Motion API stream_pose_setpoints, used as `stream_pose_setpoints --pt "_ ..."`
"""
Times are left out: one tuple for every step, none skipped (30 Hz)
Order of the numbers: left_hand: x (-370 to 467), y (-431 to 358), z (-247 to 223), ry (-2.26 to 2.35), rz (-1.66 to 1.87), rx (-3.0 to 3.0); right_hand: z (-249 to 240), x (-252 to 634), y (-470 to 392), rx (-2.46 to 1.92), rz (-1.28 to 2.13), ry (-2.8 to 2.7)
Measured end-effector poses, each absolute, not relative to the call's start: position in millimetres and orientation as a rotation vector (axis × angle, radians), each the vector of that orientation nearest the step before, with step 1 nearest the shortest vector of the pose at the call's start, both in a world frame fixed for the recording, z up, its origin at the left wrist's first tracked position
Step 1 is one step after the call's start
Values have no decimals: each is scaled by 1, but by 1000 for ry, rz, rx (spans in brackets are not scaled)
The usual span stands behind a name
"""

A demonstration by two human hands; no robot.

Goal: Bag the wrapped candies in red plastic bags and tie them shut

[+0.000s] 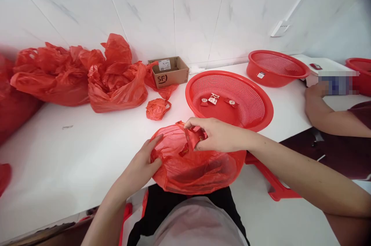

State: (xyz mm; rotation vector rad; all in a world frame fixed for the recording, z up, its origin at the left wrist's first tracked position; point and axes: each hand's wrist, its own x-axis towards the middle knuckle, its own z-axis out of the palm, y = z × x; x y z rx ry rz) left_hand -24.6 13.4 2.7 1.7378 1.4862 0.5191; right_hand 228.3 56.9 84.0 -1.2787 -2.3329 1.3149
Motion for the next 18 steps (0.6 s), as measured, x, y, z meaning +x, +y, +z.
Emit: stream_pose_setpoints --pt "-26 13 3 1483 520 1747 83 230 58 -1281 1326 -2337" --pt "-27 12 2 1479 522 1753 82 231 58 -1278 1339 -2357" --pt "-28 11 2 1477 524 1757 81 232 57 -1271 1349 -2395" --pt "-29 11 2 1476 526 1755 80 233 57 -1260 1352 -2444" --pt "-29 10 2 1478 527 1751 79 234 56 -1249 1342 -2497" --pt "-30 10 1 1479 528 1747 77 235 55 -1241 1316 -2545" --pt "-31 9 1 1478 527 1745 75 237 54 -1237 1277 -2582" --pt "-32 9 1 1474 524 1748 74 238 54 -1243 1229 -2606" --pt "-33 8 1 1468 520 1754 72 240 55 -1259 1179 -2617" --pt "-34 7 1 1462 512 1761 71 242 56 -1281 1137 -2619" --pt "-34 6 2 1457 501 1767 70 244 56 -1305 1116 -2614" --pt "-34 5 2 1454 491 1773 69 246 57 -1327 1119 -2602" --pt "-35 4 3 1449 484 1780 69 248 57 -1347 1137 -2585" --pt "-35 2 4 1441 480 1788 68 249 56 -1364 1158 -2564" --pt "-36 1 6 1428 481 1797 69 250 55 -1376 1173 -2547" --pt "-36 0 7 1409 488 1807 70 250 54 -1384 1177 -2534" --pt "-37 -1 9 1387 501 1814 73 250 52 -1389 1169 -2525" --pt "-37 -2 10 1366 517 1817 76 251 51 -1387 1165 -2520"
